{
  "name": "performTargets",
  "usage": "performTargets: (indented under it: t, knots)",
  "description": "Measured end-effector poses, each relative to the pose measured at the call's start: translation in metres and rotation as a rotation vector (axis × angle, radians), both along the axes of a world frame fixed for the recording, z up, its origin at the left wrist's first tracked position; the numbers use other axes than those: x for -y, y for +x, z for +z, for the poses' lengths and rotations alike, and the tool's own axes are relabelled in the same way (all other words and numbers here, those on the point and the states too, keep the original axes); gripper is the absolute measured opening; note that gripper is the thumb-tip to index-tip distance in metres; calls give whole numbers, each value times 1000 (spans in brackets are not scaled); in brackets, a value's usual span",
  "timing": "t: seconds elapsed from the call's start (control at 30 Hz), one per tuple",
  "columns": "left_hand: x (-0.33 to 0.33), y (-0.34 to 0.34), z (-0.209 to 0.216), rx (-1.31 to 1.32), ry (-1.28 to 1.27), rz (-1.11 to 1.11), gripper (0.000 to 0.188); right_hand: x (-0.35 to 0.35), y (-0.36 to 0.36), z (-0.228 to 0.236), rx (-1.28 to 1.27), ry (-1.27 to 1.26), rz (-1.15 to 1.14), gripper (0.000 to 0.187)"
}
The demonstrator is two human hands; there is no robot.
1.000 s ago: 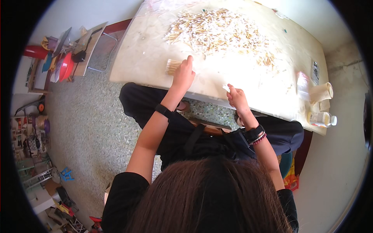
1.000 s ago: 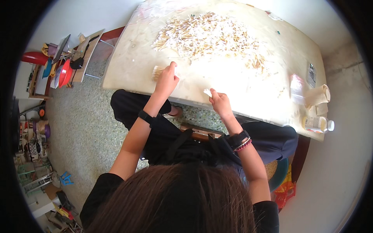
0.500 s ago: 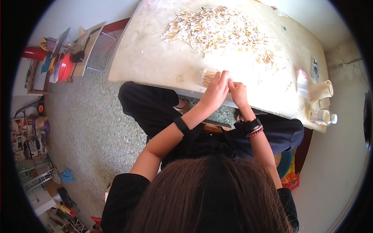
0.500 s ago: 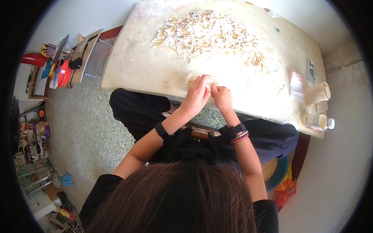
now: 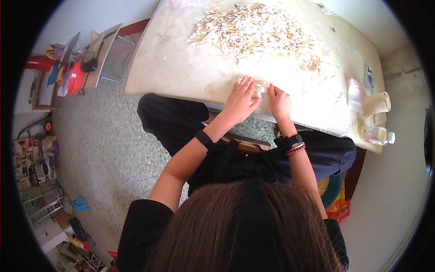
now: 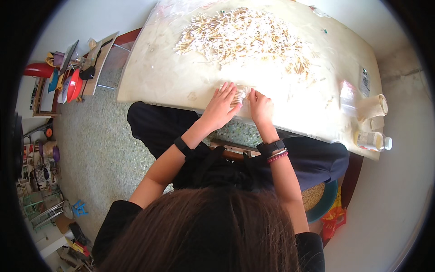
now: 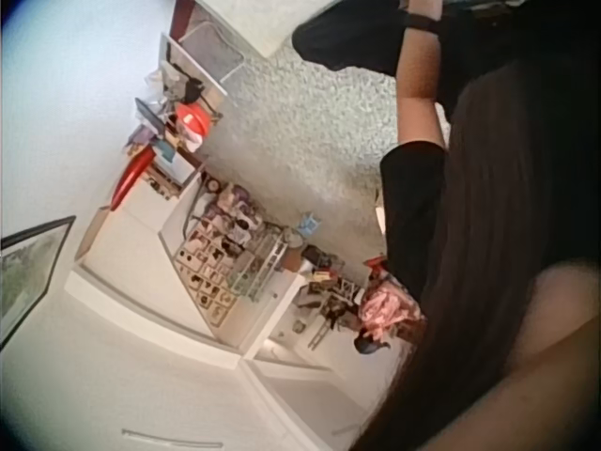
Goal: Sorting cotton swabs and placing them into small plastic bags.
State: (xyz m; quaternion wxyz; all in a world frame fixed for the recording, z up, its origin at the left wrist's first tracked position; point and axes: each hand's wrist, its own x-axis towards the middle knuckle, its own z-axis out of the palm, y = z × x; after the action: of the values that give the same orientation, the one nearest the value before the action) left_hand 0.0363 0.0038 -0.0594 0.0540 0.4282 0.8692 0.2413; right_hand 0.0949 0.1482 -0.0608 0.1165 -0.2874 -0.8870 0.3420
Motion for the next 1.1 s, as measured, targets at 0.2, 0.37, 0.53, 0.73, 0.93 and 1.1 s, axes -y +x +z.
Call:
performTargets:
  t: [0.2,0.37,0.53,0.73,0.93,1.1]
  knots:
    - [-6,-1,5,103,-41,44,58,7,-3,3,-28,33,83,27]
    - [-21,12,5,8,57,171,50,6,-3,3,-67,1,108,23]
    - [-27,11,-2,-114,116,221,39,-1,-4,3,-87,-16,141,23]
    - [-33,13,6,-60,58,232,33,0,-7,1,-80,1,94,25]
    - [-31,19,10,43,109,195,34,3,-11,2,-67,-23,71,26]
    - [-30,18,2,81,176,197,36,8,-19,2,-23,29,74,31]
